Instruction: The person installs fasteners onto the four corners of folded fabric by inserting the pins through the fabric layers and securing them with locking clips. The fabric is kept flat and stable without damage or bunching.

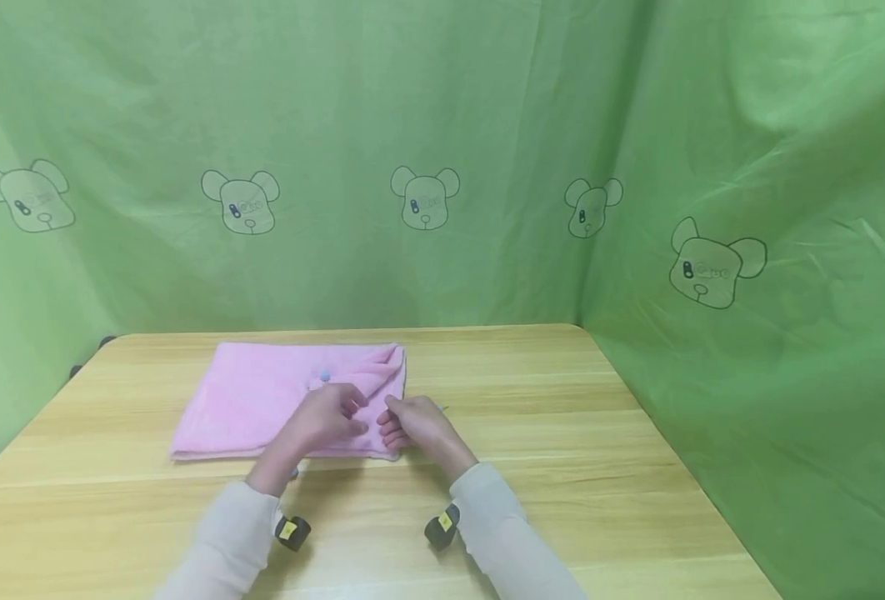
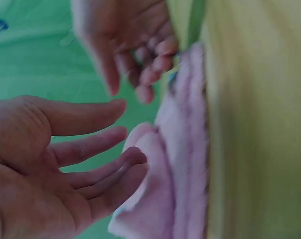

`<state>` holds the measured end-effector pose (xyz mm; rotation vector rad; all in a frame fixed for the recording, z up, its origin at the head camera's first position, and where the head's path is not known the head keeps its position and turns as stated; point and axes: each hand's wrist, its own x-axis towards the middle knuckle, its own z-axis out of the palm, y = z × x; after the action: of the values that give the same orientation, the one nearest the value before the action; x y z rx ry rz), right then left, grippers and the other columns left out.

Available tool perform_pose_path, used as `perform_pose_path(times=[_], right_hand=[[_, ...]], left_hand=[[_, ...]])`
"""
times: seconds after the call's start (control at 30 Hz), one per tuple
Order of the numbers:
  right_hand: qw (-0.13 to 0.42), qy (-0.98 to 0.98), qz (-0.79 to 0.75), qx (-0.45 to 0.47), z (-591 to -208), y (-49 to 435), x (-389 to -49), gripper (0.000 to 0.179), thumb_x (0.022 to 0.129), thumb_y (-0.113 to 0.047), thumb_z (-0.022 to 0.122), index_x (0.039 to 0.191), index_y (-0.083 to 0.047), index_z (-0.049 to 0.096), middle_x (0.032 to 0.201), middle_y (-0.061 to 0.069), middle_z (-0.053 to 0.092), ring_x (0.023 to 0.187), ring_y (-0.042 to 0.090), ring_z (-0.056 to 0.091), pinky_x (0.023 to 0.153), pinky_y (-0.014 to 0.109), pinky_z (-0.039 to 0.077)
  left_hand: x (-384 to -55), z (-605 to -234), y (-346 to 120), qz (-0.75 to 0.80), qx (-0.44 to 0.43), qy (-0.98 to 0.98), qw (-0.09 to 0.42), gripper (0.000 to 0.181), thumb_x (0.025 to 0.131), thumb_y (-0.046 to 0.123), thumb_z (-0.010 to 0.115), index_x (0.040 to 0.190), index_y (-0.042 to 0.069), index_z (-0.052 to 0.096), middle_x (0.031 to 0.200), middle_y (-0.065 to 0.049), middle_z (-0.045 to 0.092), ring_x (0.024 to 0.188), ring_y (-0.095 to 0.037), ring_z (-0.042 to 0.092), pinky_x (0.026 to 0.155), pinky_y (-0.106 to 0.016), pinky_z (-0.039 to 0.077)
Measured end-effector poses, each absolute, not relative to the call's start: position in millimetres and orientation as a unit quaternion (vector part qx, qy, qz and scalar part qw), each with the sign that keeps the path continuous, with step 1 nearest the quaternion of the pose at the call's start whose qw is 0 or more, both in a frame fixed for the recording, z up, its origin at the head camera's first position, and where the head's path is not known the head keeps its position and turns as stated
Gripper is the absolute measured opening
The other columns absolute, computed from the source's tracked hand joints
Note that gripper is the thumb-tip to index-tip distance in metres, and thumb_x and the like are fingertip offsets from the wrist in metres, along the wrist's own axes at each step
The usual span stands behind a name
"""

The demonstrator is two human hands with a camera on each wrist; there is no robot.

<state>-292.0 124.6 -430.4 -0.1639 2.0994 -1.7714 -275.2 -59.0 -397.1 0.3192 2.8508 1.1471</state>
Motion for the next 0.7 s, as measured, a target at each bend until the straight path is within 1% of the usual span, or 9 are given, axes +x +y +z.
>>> perform_pose_path(times=[0.07, 0.13, 0.2, 0.3, 0.43, 0.57, 0.7], right_hand=[[0.183, 0.753, -0.629, -0.055, -430, 125, -292, 0.038, 0.107, -0.022, 0.047, 0.099, 0.010, 0.065, 0.075, 0.002, 0.061, 0.064, 0.009, 0.056, 0.060, 0.021, 0.052], [0.177, 0.760, -0.623, -0.053, -429, 125, -291, 0.035, 0.106, -0.023, 0.050, 0.091, 0.005, 0.064, 0.070, 0.000, 0.058, 0.060, 0.008, 0.052, 0.056, 0.020, 0.047], [0.177, 0.766, -0.616, -0.054, -428, 125, -290, 0.035, 0.105, -0.025, 0.053, 0.087, 0.002, 0.064, 0.066, -0.001, 0.056, 0.056, 0.007, 0.050, 0.053, 0.019, 0.044], [0.195, 0.767, -0.609, -0.057, -427, 127, -289, 0.037, 0.104, -0.028, 0.055, 0.091, 0.005, 0.064, 0.063, -0.001, 0.055, 0.052, 0.007, 0.050, 0.049, 0.019, 0.043], [0.223, 0.763, -0.604, -0.061, -427, 129, -287, 0.042, 0.102, -0.031, 0.058, 0.104, 0.010, 0.064, 0.060, -0.001, 0.054, 0.048, 0.007, 0.051, 0.044, 0.019, 0.044], [0.229, 0.767, -0.596, -0.064, -426, 129, -286, 0.040, 0.101, -0.030, 0.060, 0.109, 0.009, 0.064, 0.060, -0.001, 0.055, 0.048, 0.008, 0.053, 0.045, 0.020, 0.046], [0.235, 0.770, -0.589, -0.066, -426, 128, -286, 0.035, 0.099, -0.025, 0.063, 0.111, 0.007, 0.065, 0.064, 0.001, 0.060, 0.050, 0.009, 0.056, 0.046, 0.020, 0.049]], left_hand=[[-274, -402, -53, 0.354, 0.116, 0.927, 0.049, 0.037, 0.074, 0.004, 0.083, 0.109, 0.002, 0.070, 0.101, -0.015, 0.070, 0.090, -0.026, 0.064, 0.083, -0.042, 0.056], [-273, -407, -50, 0.340, 0.125, 0.930, 0.058, 0.037, 0.070, 0.003, 0.084, 0.104, 0.003, 0.070, 0.094, -0.012, 0.068, 0.086, -0.024, 0.062, 0.082, -0.041, 0.055], [-273, -411, -48, 0.330, 0.130, 0.933, 0.062, 0.036, 0.066, 0.001, 0.085, 0.099, 0.003, 0.070, 0.088, -0.008, 0.067, 0.082, -0.023, 0.061, 0.080, -0.040, 0.054], [-273, -415, -49, 0.321, 0.127, 0.936, 0.060, 0.032, 0.065, -0.002, 0.083, 0.094, 0.004, 0.071, 0.084, -0.006, 0.067, 0.078, -0.021, 0.060, 0.076, -0.037, 0.054], [-274, -416, -52, 0.322, 0.119, 0.938, 0.056, 0.028, 0.066, -0.004, 0.080, 0.091, 0.005, 0.072, 0.085, -0.008, 0.070, 0.077, -0.022, 0.062, 0.074, -0.037, 0.054], [-276, -416, -54, 0.323, 0.118, 0.937, 0.053, 0.026, 0.066, -0.006, 0.079, 0.090, 0.005, 0.073, 0.086, -0.008, 0.072, 0.079, -0.022, 0.063, 0.075, -0.037, 0.054], [-276, -418, -56, 0.325, 0.123, 0.937, 0.040, 0.017, 0.068, -0.007, 0.076, 0.078, 0.006, 0.072, 0.077, -0.004, 0.069, 0.074, -0.020, 0.060, 0.072, -0.034, 0.052]])
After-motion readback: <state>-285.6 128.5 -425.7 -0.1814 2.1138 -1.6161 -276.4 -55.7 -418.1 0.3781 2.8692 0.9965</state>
